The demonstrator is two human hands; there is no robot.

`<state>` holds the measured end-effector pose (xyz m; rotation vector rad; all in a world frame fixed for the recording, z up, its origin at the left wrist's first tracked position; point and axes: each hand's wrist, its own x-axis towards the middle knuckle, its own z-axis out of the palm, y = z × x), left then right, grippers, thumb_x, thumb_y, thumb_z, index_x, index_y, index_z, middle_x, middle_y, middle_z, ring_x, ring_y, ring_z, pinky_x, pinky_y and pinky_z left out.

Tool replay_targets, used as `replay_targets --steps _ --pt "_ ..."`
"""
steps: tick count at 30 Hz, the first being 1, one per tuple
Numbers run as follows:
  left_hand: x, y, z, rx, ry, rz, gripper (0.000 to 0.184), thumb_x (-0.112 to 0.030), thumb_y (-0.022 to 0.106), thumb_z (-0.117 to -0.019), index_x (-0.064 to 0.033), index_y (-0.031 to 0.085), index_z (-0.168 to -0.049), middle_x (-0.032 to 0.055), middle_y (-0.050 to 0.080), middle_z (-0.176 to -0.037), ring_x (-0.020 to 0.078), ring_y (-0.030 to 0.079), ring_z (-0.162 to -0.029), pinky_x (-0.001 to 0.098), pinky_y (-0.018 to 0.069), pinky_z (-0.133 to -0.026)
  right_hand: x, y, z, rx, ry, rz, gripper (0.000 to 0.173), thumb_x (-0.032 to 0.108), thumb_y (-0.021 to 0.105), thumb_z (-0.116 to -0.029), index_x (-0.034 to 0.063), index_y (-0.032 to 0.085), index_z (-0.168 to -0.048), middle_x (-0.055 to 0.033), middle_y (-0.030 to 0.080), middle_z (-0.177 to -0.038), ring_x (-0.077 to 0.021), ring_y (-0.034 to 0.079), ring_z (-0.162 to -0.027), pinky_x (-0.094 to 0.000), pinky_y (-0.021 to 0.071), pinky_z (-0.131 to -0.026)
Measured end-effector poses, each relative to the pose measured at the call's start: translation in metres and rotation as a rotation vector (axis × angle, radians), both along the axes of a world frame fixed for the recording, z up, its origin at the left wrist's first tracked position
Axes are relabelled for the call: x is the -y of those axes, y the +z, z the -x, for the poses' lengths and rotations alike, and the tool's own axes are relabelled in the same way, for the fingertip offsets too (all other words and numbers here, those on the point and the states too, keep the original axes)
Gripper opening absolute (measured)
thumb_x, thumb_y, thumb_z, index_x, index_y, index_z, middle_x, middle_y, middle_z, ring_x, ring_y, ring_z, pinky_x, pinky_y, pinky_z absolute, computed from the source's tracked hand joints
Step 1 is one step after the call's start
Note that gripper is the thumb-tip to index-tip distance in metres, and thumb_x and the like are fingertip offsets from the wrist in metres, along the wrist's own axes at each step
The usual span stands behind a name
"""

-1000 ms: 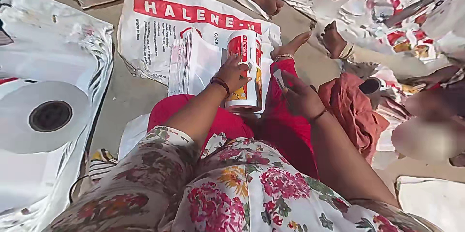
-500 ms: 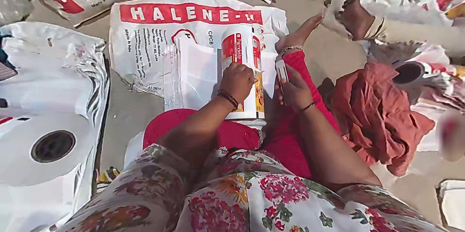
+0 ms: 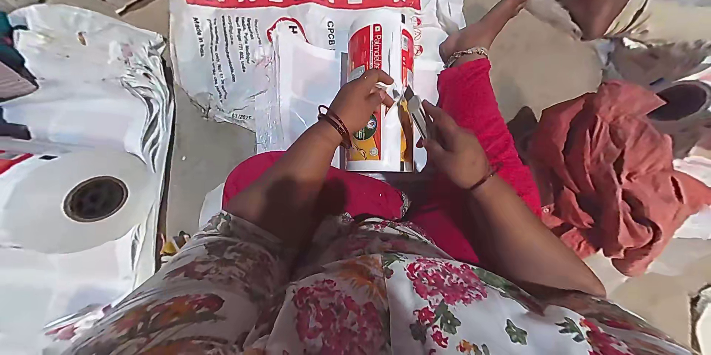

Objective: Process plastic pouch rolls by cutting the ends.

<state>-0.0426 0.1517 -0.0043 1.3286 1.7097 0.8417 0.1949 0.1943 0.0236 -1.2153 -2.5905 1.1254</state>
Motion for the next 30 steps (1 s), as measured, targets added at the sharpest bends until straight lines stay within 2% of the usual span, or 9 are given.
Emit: replay_targets --steps 4,8,12,14,22,25,27,29,30 --pt "0.001 -0.011 0.007 -0.078 -0.099 -0.162 0.036 -0.015 0.041 -0.1105 -0.0081 0.054 -0.143 0.0085 0.075 -0.118 0.0185 0.072 -0.103 0.0416 0.0552 -0.096 0.036 0.031 0.008 0.221 0.158 -0.114 0.069 0.01 0.056 -0.103 0.0211 0.027 -0.164 -0.0205 0.07 -0.104 -0.0383 0.07 -0.086 -0.0599 0.0566 -0.075" --pt "-0.004 -0.012 0.008 -0.128 -0.122 -0.173 0.038 -0.02 0.037 -0.1121 -0.0101 0.052 -0.146 0.0096 0.072 -0.124 0.0198 0.072 -0.1 0.0411 0.0573 -0.089 0.048 0.04 0.028 0.447 0.193 -0.138 0.078 0.014 0.06 -0.1009 0.0223 0.018 -0.166 -0.0234 0.066 -0.112 -0.0402 0.069 -0.088 -0.0578 0.057 -0.074" --pt "-0.001 -0.018 0.011 -0.119 -0.141 -0.223 0.041 -0.031 0.034 -0.1134 -0.0111 0.056 -0.142 0.0073 0.073 -0.124 0.0178 0.071 -0.11 0.0424 0.0539 -0.098 0.056 0.044 0.047 0.523 0.176 -0.122 0.07 0.01 0.05 -0.1049 0.0198 0.018 -0.166 -0.0243 0.067 -0.108 -0.0415 0.07 -0.089 -0.0587 0.0565 -0.074" --pt "0.001 -0.019 0.013 -0.088 -0.143 -0.24 0.044 -0.033 0.031 -0.1135 -0.0109 0.056 -0.142 0.0072 0.073 -0.124 0.017 0.07 -0.108 0.0404 0.0541 -0.093 0.059 0.046 0.056 0.553 0.167 -0.119 0.072 0.007 0.05 -0.1036 0.0175 0.016 -0.167 -0.0259 0.067 -0.109 -0.043 0.069 -0.093 -0.0594 0.0559 -0.075" --pt "0.003 -0.018 0.015 -0.057 -0.18 -0.255 0.045 -0.032 0.028 -0.1142 -0.0104 0.055 -0.142 0.0074 0.072 -0.126 0.0191 0.069 -0.114 0.0433 0.053 -0.097 0.068 0.047 0.08 0.75 0.108 -0.17 0.076 0.006 0.05 -0.1019 0.017 0.012 -0.167 -0.0277 0.063 -0.12 -0.0437 0.069 -0.099 -0.0586 0.0565 -0.082" --pt "0.003 -0.017 0.016 -0.056 -0.184 -0.259 0.045 -0.032 0.028 -0.1144 -0.0096 0.055 -0.144 0.0073 0.073 -0.126 0.0208 0.068 -0.12 0.0465 0.0483 -0.108 0.071 0.049 0.083 0.795 0.11 -0.146 0.077 0.007 0.05 -0.1013 0.0171 0.01 -0.167 -0.0274 0.065 -0.117 -0.0442 0.069 -0.1 -0.0599 0.0559 -0.082" --pt "0.002 -0.019 0.016 -0.061 -0.186 -0.252 0.046 -0.033 0.028 -0.1144 -0.0104 0.055 -0.144 0.0068 0.073 -0.126 0.0207 0.067 -0.121 0.0473 0.0465 -0.111 0.075 0.054 0.076 0.779 0.214 -0.088 0.069 0.011 0.052 -0.1014 0.0117 0.024 -0.164 -0.0272 0.067 -0.109 -0.0441 0.069 -0.096 -0.0607 0.0556 -0.08" --pt "0.003 -0.018 0.017 -0.059 -0.181 -0.244 0.046 -0.033 0.029 -0.1143 -0.0108 0.055 -0.145 0.007 0.073 -0.126 0.0202 0.069 -0.117 0.0461 0.0496 -0.106 0.089 0.051 0.054 0.614 0.433 0.082 0.033 0.018 0.053 -0.1046 0.0013 0.065 -0.131 -0.0227 0.07 -0.093 -0.0389 0.069 -0.085 -0.057 0.0557 -0.072" --pt "0.007 -0.018 0.015 -0.043 -0.179 -0.239 0.045 -0.032 0.029 -0.1142 -0.0103 0.055 -0.144 0.0078 0.073 -0.125 0.0202 0.07 -0.111 0.0444 0.0523 -0.097 0.107 0.044 0.041 0.57 0.538 0.215 0.032 0.026 0.047 -0.1086 0.0023 0.069 -0.115 -0.0166 0.067 -0.089 -0.032 0.068 -0.082 -0.0509 0.0554 -0.071"
